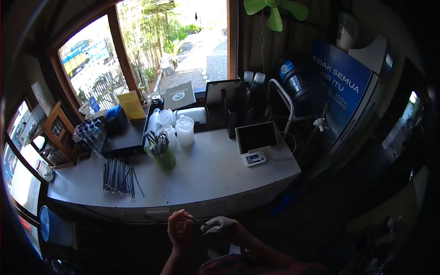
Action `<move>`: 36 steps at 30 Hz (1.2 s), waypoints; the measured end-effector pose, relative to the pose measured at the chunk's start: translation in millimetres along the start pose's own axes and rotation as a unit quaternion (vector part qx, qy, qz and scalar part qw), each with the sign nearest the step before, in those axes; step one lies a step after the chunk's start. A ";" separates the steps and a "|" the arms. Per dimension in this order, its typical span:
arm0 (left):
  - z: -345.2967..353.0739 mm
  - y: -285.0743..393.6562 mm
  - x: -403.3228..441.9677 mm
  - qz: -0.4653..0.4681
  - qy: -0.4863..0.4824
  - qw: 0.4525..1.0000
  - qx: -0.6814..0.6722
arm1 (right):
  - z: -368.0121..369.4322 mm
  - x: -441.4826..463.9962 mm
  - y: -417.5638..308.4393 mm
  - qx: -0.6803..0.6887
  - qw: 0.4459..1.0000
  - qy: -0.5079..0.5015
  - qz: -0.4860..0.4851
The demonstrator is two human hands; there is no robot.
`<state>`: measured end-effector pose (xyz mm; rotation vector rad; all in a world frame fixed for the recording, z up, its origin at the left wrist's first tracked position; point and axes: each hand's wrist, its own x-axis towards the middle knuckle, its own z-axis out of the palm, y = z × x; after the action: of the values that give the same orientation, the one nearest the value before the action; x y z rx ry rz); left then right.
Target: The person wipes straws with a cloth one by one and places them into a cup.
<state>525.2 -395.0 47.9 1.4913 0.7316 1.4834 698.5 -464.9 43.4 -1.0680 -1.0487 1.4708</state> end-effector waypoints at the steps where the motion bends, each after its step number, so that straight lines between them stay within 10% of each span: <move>1: 15.7 3.8 -4.0 -0.043 -0.040 0.998 -0.026 | -17.1 -6.3 -4.9 -0.015 0.999 -0.003 0.033; 14: 258.1 -31.1 -37.0 -0.122 -0.268 0.951 0.092 | -243.5 -95.8 -10.5 -0.020 0.998 -0.021 -0.057; 20: 292.7 -34.9 -36.5 -0.079 -0.120 0.989 0.026 | -285.0 -93.3 -58.1 0.033 0.977 -0.119 0.172; 26: 309.2 -11.2 -19.0 -0.071 -0.073 0.995 0.008 | -293.0 -94.7 -86.6 -0.017 0.972 -0.142 0.188; 32: 310.9 -6.6 -46.3 -0.171 -0.051 0.984 0.022 | -291.8 -71.2 -59.2 -0.040 0.986 -0.159 -0.005; 36: 274.4 1.9 -22.6 -0.024 0.052 0.994 0.096 | -272.6 -59.3 -72.4 -0.015 0.959 -0.204 0.197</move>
<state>790.8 -464.6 67.8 1.5337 0.9904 1.4972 985.3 -490.5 55.4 -1.0596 -1.1885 2.0672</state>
